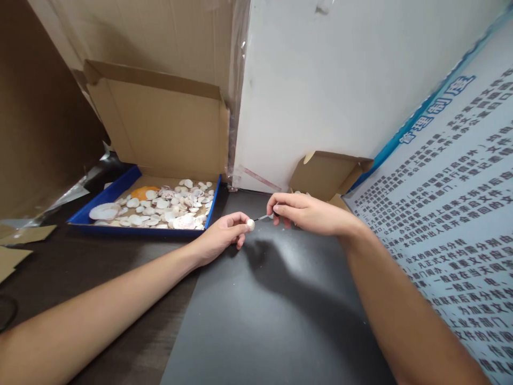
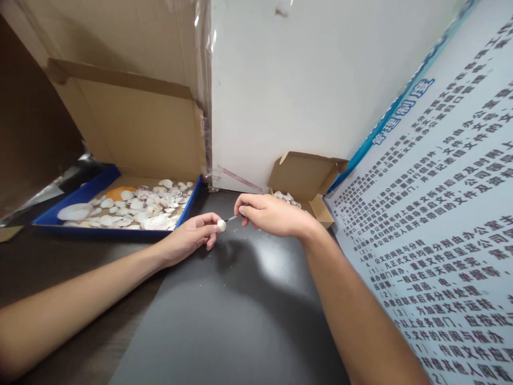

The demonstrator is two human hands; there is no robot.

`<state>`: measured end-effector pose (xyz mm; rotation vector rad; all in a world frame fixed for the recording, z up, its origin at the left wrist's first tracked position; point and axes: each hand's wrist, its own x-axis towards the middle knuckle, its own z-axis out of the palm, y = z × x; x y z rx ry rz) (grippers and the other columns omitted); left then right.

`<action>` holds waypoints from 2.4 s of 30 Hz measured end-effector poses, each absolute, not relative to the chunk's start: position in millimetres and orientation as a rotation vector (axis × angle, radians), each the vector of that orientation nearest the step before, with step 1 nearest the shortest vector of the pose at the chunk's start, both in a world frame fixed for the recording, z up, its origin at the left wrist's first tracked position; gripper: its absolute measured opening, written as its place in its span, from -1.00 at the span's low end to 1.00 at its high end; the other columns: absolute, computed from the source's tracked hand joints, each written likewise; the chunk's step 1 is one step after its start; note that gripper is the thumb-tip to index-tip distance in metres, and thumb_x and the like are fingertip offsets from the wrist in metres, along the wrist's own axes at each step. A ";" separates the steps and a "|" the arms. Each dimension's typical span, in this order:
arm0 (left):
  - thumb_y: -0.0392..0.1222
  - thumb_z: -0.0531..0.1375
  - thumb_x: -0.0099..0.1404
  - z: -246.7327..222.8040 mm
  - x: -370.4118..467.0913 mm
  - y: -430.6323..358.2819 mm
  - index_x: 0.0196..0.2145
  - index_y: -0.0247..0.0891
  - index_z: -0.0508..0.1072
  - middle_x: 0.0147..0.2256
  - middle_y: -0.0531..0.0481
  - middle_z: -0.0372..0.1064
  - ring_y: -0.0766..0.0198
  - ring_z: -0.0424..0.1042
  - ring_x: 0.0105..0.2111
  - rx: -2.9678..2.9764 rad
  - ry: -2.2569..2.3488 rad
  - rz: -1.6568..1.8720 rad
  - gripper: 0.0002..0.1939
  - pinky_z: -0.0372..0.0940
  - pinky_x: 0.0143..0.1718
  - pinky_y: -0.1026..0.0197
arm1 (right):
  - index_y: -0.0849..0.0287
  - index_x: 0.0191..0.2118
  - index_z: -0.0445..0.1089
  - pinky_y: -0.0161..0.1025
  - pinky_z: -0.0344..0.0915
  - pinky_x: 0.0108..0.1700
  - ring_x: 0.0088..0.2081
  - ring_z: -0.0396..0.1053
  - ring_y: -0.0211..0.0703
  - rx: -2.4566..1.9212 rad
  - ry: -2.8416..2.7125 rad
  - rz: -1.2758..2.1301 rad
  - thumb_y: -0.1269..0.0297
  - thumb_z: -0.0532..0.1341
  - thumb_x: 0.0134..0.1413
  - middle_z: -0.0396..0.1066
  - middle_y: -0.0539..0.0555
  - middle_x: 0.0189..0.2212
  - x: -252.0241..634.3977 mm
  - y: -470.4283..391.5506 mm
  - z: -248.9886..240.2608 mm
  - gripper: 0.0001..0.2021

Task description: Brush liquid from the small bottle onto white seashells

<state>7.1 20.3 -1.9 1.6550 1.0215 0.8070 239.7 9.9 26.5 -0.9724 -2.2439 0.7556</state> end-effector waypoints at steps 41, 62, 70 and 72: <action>-0.09 0.26 0.16 -2.0 5.7 20.0 -0.33 -0.27 0.32 -0.51 0.17 0.18 0.47 0.17 -0.59 1.647 1.006 0.805 -0.76 0.12 -0.53 0.34 | 0.11 -0.18 0.35 -0.33 0.04 -0.37 -0.39 0.26 -0.26 -1.117 -2.352 0.346 0.20 -0.04 0.30 0.43 0.00 -0.36 228.5 -14.5 32.6 -0.75; -0.11 0.25 0.14 -1.9 7.1 20.0 -0.35 -0.26 0.30 -0.59 0.18 0.19 0.46 0.14 -0.64 1.607 0.988 0.852 -0.77 0.09 -0.56 0.35 | 0.13 -0.19 0.34 -0.34 0.04 -0.39 -0.39 0.28 -0.28 -1.112 -2.330 0.332 0.18 -0.05 0.32 0.43 0.00 -0.36 224.7 -6.1 27.6 -0.74; -0.12 0.24 0.14 -2.0 7.0 20.3 -0.35 -0.25 0.29 -0.65 0.19 0.18 0.44 0.13 -0.65 1.602 0.995 0.855 -0.79 0.09 -0.56 0.35 | 0.15 -0.22 0.35 -0.33 0.01 -0.40 -0.41 0.26 -0.28 -1.143 -2.314 0.273 0.18 -0.02 0.30 0.43 0.01 -0.38 223.1 -8.5 29.6 -0.75; -0.14 0.23 0.14 -1.9 7.5 20.1 -0.35 -0.24 0.28 -0.66 0.19 0.17 0.43 0.13 -0.65 1.601 0.994 0.858 -0.81 0.09 -0.56 0.35 | 0.14 -0.20 0.35 -0.34 0.02 -0.40 -0.42 0.26 -0.29 -1.078 -2.333 0.347 0.19 -0.04 0.31 0.42 0.00 -0.38 222.7 -9.6 29.7 -0.74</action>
